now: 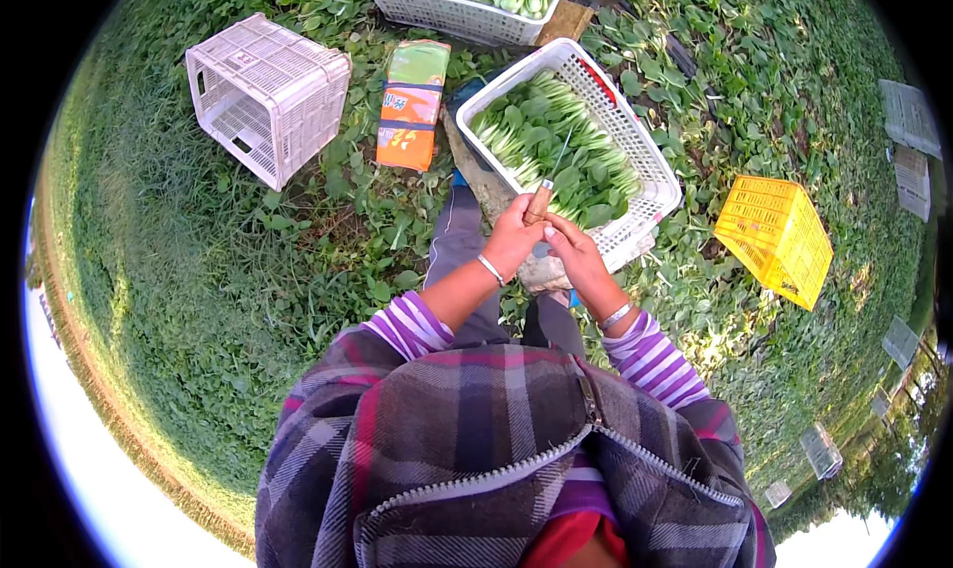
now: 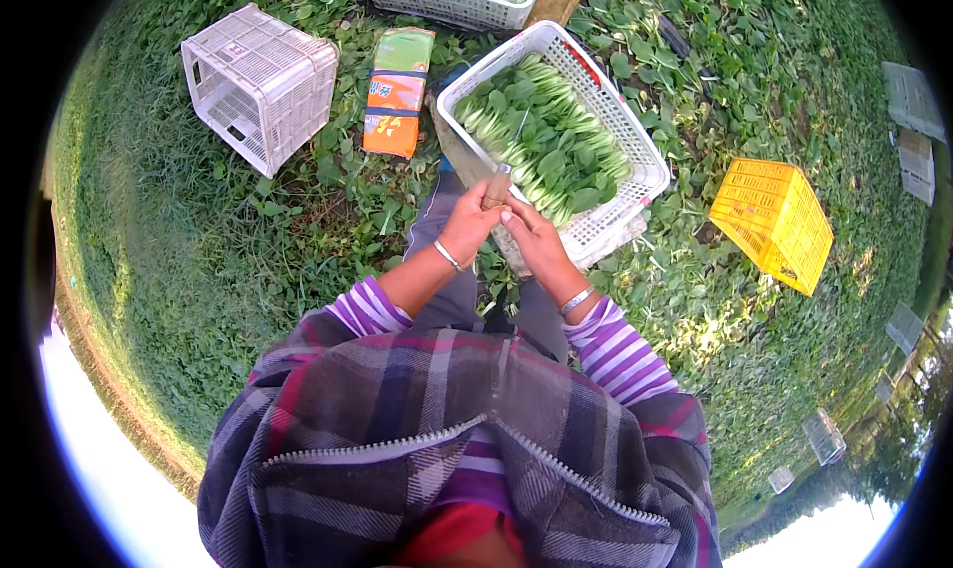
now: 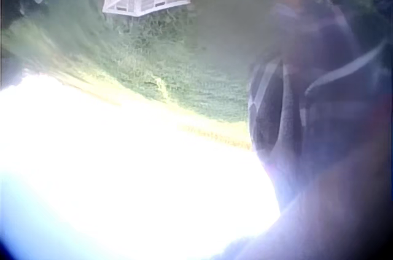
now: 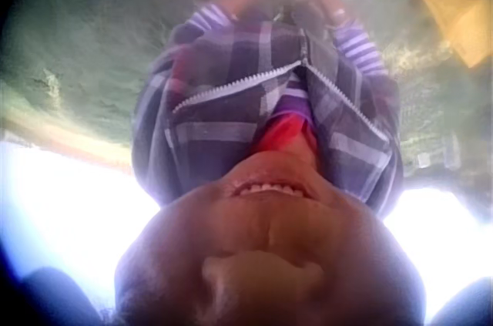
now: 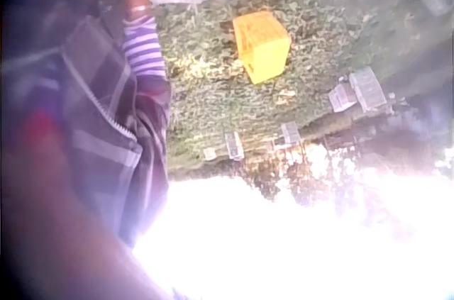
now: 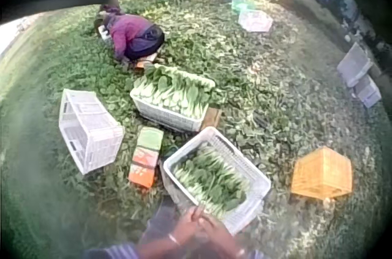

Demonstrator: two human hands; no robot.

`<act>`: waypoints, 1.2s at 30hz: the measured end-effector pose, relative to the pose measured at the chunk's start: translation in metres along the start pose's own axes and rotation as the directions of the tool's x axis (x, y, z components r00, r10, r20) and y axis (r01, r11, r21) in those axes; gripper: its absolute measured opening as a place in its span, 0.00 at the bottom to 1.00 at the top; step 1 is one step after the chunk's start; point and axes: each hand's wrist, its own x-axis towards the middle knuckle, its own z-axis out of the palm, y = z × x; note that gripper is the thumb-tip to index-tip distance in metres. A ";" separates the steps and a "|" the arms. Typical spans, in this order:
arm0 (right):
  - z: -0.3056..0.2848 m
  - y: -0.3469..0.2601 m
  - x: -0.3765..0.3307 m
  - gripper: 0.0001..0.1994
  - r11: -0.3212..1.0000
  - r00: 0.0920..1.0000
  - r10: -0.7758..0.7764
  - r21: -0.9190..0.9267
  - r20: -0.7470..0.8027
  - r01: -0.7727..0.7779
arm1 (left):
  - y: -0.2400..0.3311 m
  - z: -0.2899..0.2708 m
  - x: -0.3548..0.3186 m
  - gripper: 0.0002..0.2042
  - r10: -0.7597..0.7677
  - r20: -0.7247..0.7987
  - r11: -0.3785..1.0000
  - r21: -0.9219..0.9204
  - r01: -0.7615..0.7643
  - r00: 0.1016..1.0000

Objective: The person harvests leafy green vegetables in a field using a curved knife. They cut the vegetables at the base, trim the roots, and place them into white plastic crates. Other workers are visible in the background performing similar tasks.

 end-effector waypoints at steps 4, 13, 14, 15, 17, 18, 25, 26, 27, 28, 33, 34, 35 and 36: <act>-0.005 0.023 0.003 0.18 0.923 0.980 0.198 0.339 -0.010 -0.183 | -0.044 0.008 0.007 0.22 0.007 0.133 0.974 0.226 -0.037 0.991; -0.059 0.134 0.089 0.15 0.955 0.894 0.292 0.056 -0.341 -0.291 | -0.058 -0.071 0.001 0.26 0.107 0.069 0.662 0.740 -0.123 0.992; -0.071 0.162 0.103 0.16 0.957 0.884 0.256 -0.027 -0.390 -0.289 | -0.064 -0.087 0.002 0.25 0.092 0.062 0.616 0.780 -0.106 0.994; -0.078 0.174 0.116 0.17 0.929 0.887 0.217 -0.192 -0.407 -0.316 | -0.069 -0.098 0.003 0.24 0.082 0.043 0.569 0.819 -0.082 0.996; -0.089 0.201 0.138 0.18 0.794 0.900 0.138 -0.497 -0.414 -0.350 | -0.081 -0.115 0.007 0.22 0.061 0.030 0.551 0.833 -0.058 0.998; -0.089 0.205 0.149 0.18 0.792 0.912 0.162 -0.501 -0.377 -0.348 | -0.081 -0.122 0.006 0.22 0.058 0.016 0.538 0.841 -0.045 0.998; -0.009 0.184 0.239 0.17 0.863 0.965 0.046 -0.476 -0.258 -0.169 | -0.103 -0.150 0.019 0.21 0.089 0.009 0.508 0.860 -0.054 0.996; 0.011 0.168 0.249 0.17 0.899 0.978 0.047 -0.418 -0.205 -0.131 | -0.103 -0.153 0.020 0.20 0.070 -0.003 0.515 0.856 -0.034 0.998; 0.025 0.170 0.263 0.17 0.907 0.982 0.025 -0.409 -0.190 -0.102 | -0.100 -0.154 0.022 0.20 0.067 0.001 0.528 0.849 -0.036 0.998; 0.037 0.171 0.278 0.17 0.914 0.985 0.002 -0.400 -0.174 -0.072 | -0.097 -0.156 0.025 0.19 0.064 0.004 0.540 0.840 -0.038 0.998; 0.104 0.164 0.329 0.18 0.889 0.992 0.022 -0.451 -0.122 -0.075 | -0.083 -0.170 0.031 0.19 0.107 -0.025 0.607 0.794 -0.046 0.994; 0.118 0.164 0.337 0.18 0.892 0.993 0.025 -0.446 -0.116 -0.075 | -0.081 -0.174 0.031 0.18 0.111 -0.030 0.616 0.787 -0.044 0.993; 0.132 0.167 0.348 0.18 0.885 0.989 0.026 -0.458 -0.143 -0.089 | -0.082 -0.179 0.032 0.18 0.110 -0.016 0.608 0.792 -0.054 0.994; 0.145 0.169 0.358 0.17 0.904 0.988 0.028 -0.419 -0.152 -0.090 | -0.083 -0.184 0.033 0.18 0.117 -0.014 0.607 0.792 -0.060 0.993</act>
